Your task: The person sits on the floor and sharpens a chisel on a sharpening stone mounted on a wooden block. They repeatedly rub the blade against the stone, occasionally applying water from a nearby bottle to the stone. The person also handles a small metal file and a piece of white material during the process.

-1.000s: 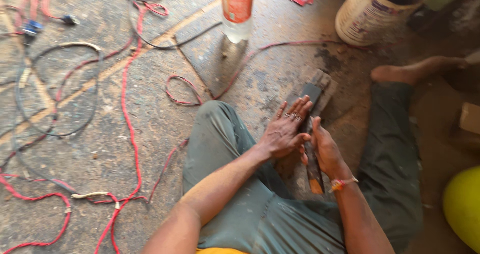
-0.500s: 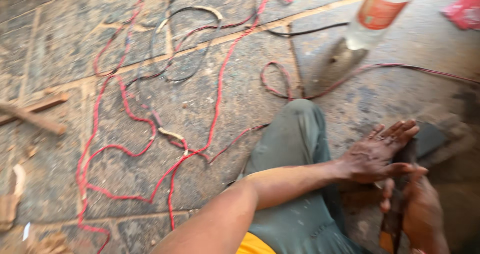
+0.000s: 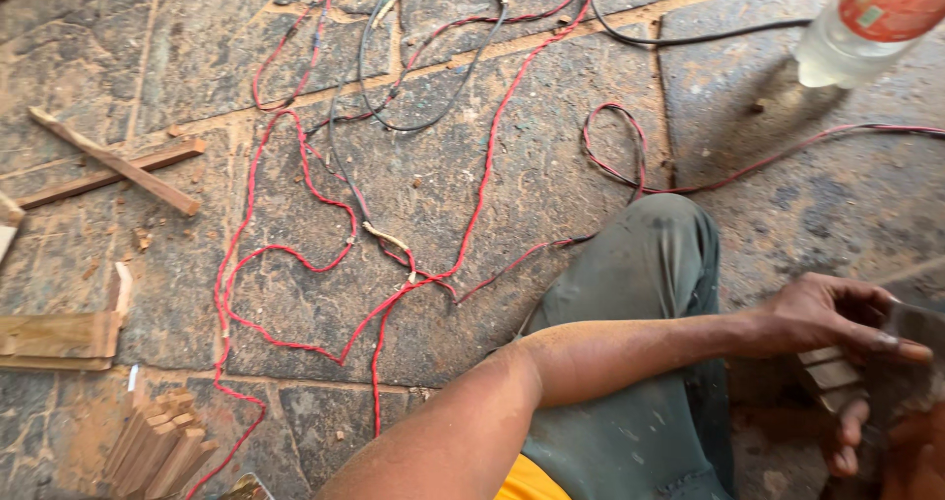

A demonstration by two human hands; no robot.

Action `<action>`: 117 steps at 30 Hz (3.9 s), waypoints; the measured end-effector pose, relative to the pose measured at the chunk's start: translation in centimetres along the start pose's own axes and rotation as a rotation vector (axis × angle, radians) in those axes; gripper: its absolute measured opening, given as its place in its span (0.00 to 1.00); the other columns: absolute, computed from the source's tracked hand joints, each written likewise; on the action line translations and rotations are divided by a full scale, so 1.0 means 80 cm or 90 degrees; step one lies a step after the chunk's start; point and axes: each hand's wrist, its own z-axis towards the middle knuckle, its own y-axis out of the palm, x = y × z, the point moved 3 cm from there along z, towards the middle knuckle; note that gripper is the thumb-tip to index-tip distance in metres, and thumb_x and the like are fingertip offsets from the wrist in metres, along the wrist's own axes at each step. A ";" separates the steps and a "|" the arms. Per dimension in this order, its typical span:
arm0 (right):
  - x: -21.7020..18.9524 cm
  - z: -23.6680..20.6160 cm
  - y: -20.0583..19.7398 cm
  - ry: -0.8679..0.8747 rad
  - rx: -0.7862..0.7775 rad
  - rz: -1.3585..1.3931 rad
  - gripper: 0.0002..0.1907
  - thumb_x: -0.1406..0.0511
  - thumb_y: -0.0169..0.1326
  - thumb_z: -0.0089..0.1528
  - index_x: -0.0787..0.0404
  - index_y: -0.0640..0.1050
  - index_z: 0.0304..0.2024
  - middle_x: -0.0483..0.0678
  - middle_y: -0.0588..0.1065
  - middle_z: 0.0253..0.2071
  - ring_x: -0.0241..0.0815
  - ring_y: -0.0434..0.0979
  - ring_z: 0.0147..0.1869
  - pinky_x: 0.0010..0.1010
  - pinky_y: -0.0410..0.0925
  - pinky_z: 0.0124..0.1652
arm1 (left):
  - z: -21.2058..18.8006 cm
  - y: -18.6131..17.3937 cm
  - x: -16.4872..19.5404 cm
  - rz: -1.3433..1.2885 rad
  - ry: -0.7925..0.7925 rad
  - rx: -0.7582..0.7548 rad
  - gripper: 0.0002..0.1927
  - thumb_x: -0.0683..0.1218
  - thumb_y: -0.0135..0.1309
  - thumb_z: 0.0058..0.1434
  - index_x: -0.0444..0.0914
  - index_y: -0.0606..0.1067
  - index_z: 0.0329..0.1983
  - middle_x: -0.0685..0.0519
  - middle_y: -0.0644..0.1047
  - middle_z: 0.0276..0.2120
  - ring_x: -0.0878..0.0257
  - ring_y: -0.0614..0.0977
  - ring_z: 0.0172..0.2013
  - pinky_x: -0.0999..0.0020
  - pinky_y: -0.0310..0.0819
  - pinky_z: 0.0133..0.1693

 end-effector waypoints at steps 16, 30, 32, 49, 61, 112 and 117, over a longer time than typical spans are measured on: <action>-0.037 0.001 0.096 -0.022 0.189 -0.276 0.32 0.43 0.31 0.79 0.64 0.71 0.55 0.55 0.69 0.25 0.45 0.66 0.22 0.36 0.62 0.23 | -0.002 -0.011 0.029 -0.001 0.010 -0.034 0.13 0.45 0.58 0.75 0.29 0.80 0.52 0.42 0.83 0.36 0.55 0.87 0.31 0.52 0.84 0.39; -0.079 -0.014 0.133 -0.024 0.091 -0.090 0.27 0.48 0.34 0.76 0.61 0.69 0.61 0.56 0.74 0.25 0.42 0.70 0.19 0.30 0.66 0.23 | -0.019 0.026 0.111 0.045 -0.062 0.005 0.14 0.44 0.69 0.59 0.35 0.84 0.48 0.52 0.83 0.40 0.64 0.84 0.39 0.67 0.80 0.36; -0.080 -0.011 0.134 -0.035 0.076 -0.080 0.27 0.48 0.36 0.75 0.62 0.68 0.62 0.57 0.74 0.25 0.42 0.71 0.18 0.31 0.66 0.23 | -0.017 0.028 0.112 0.041 -0.065 0.006 0.14 0.44 0.69 0.59 0.35 0.84 0.47 0.53 0.82 0.39 0.65 0.83 0.39 0.68 0.80 0.36; -0.080 -0.009 0.129 -0.053 0.068 -0.147 0.33 0.47 0.41 0.72 0.65 0.66 0.67 0.56 0.74 0.25 0.39 0.70 0.18 0.27 0.66 0.21 | -0.010 0.019 0.102 0.056 -0.094 -0.056 0.19 0.47 0.70 0.57 0.41 0.84 0.51 0.53 0.82 0.52 0.61 0.80 0.55 0.60 0.74 0.60; -0.079 -0.005 0.130 -0.044 0.080 -0.153 0.31 0.48 0.42 0.73 0.66 0.66 0.66 0.56 0.74 0.25 0.40 0.70 0.17 0.27 0.65 0.21 | -0.014 0.020 0.111 0.042 -0.106 -0.074 0.21 0.48 0.70 0.58 0.41 0.82 0.55 0.52 0.80 0.56 0.58 0.78 0.59 0.56 0.70 0.65; -0.065 -0.023 0.085 -0.060 0.097 -0.150 0.26 0.50 0.39 0.73 0.62 0.68 0.63 0.56 0.74 0.26 0.40 0.71 0.19 0.29 0.67 0.21 | -0.008 0.017 0.087 0.055 -0.061 0.031 0.19 0.45 0.73 0.53 0.37 0.79 0.46 0.49 0.81 0.48 0.61 0.82 0.49 0.60 0.76 0.55; -0.078 -0.029 0.073 -0.078 0.253 -0.288 0.24 0.51 0.41 0.74 0.62 0.69 0.61 0.56 0.75 0.29 0.41 0.72 0.22 0.29 0.67 0.23 | 0.004 -0.011 0.064 0.191 -0.021 0.156 0.16 0.49 0.66 0.62 0.35 0.79 0.47 0.47 0.81 0.46 0.61 0.79 0.48 0.61 0.71 0.51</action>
